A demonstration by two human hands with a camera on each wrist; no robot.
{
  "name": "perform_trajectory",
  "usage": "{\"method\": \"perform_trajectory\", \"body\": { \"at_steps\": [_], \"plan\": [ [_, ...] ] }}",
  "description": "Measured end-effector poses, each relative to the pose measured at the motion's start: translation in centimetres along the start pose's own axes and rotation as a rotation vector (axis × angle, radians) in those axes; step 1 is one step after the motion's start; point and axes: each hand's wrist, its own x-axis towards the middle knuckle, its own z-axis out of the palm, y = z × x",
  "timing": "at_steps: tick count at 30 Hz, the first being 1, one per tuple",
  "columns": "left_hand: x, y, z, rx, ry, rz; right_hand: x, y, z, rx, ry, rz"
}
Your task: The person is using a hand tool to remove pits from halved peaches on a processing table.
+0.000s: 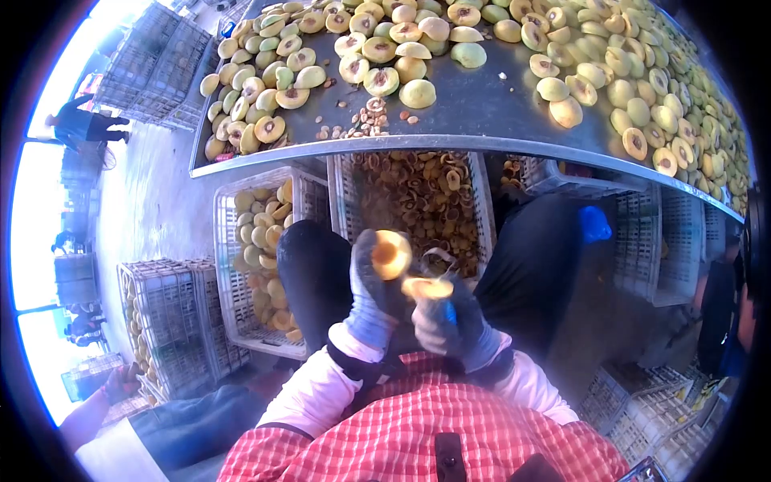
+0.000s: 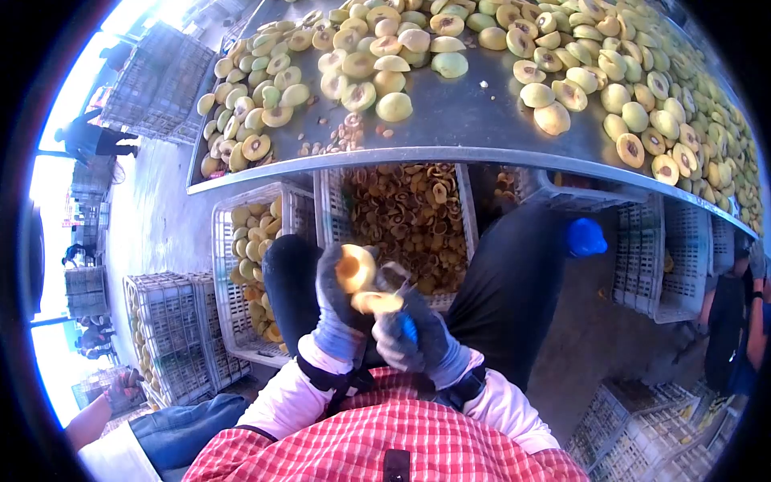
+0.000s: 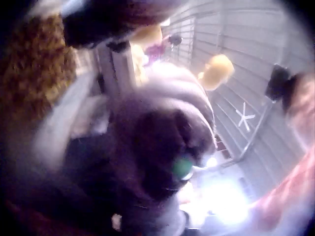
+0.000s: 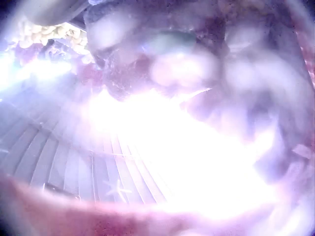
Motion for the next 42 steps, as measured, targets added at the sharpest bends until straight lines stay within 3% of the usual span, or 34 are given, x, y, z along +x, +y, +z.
{"method": "perform_trajectory", "body": {
  "at_steps": [1,2,4,6,8,10,11,12,15,16,17,18,20,22,23,24,25,27,28,30,31,34,35,37,40,42],
  "plan": [
    [-0.7,0.3,-0.7,0.170,0.224,0.151,0.1,0.2,-1.0,0.097,-0.072,-0.031],
    [-0.1,1.5,-4.5,0.217,0.249,0.134,0.5,0.3,-2.0,0.193,-0.146,-0.074],
    [-1.6,3.8,-3.4,0.489,0.339,0.537,0.8,0.6,-2.2,0.208,-0.168,-0.063],
    [-2.3,9.6,-8.2,0.655,0.445,0.830,0.5,0.2,-1.1,0.213,-0.156,-0.086],
    [-3.8,15.2,-9.7,1.252,0.665,0.857,0.7,0.2,-2.4,0.235,-0.136,-0.143],
    [-3.1,18.2,-13.6,2.085,1.281,0.607,1.6,-0.1,-3.4,0.262,-0.219,-0.170],
    [-2.4,18.3,-13.0,1.981,1.049,0.825,1.6,0.0,-3.3,0.269,-0.183,-0.182],
    [-1.6,15.4,-4.9,1.764,0.870,0.828,1.7,0.0,-3.2,0.274,-0.145,-0.189],
    [5.1,10.6,4.1,1.595,0.245,0.886,2.2,-0.7,-2.2,0.254,0.036,-0.171],
    [8.6,9.6,5.5,1.502,0.138,0.820,2.2,-0.9,-1.7,0.258,0.136,-0.158],
    [10.4,9.2,10.3,1.852,0.232,0.700,2.3,-0.9,-2.2,0.230,0.140,-0.203],
    [13.8,8.5,12.0,1.948,0.176,0.858,2.4,-0.6,-3.0,0.205,0.147,-0.248],
    [19.6,7.4,14.7,2.281,0.182,0.602,2.1,-0.7,-3.3,0.229,0.180,-0.261],
    [23.9,6.8,13.0,2.378,0.123,0.643,1.7,-1.3,-2.8,0.330,0.210,-0.211],
    [25.6,6.3,12.1,2.431,0.083,0.662,1.7,-1.6,-3.6,0.289,0.096,-0.235],
    [26.0,6.7,12.0,2.364,-0.034,0.716,1.9,-1.7,-4.7,0.247,-0.016,-0.264],
    [25.8,6.9,11.5,2.218,-0.087,0.656,1.7,-1.5,-5.4,0.207,-0.121,-0.292],
    [21.6,7.1,13.4,1.894,-0.104,0.472,1.3,-2.2,-4.0,0.152,0.093,-0.442],
    [20.8,6.5,10.7,1.213,-0.352,0.321,1.1,-2.7,-2.9,0.127,0.204,-0.517],
    [14.3,5.1,10.7,0.903,-0.498,0.208,0.9,-3.9,-0.9,-0.001,0.317,-0.629],
    [11.9,3.8,8.6,0.755,-0.417,0.146,1.0,-4.4,0.1,-0.073,0.365,-0.674],
    [6.1,1.4,9.0,0.889,-0.372,0.117,1.7,-5.2,2.6,-0.314,0.489,-0.778],
    [5.2,1.4,8.6,1.020,-0.363,0.201,1.4,-5.1,2.0,-0.250,0.498,-0.686],
    [4.1,1.8,8.2,1.282,-0.341,0.382,1.5,-4.6,1.1,-0.447,0.532,-0.776],
    [2.9,2.3,8.3,1.314,-0.099,0.250,1.5,-3.6,0.7,-0.781,0.622,-0.830],
    [2.7,1.7,7.3,1.290,-0.083,0.408,1.1,-3.3,2.1,-1.059,0.739,-0.829]
  ]
}}
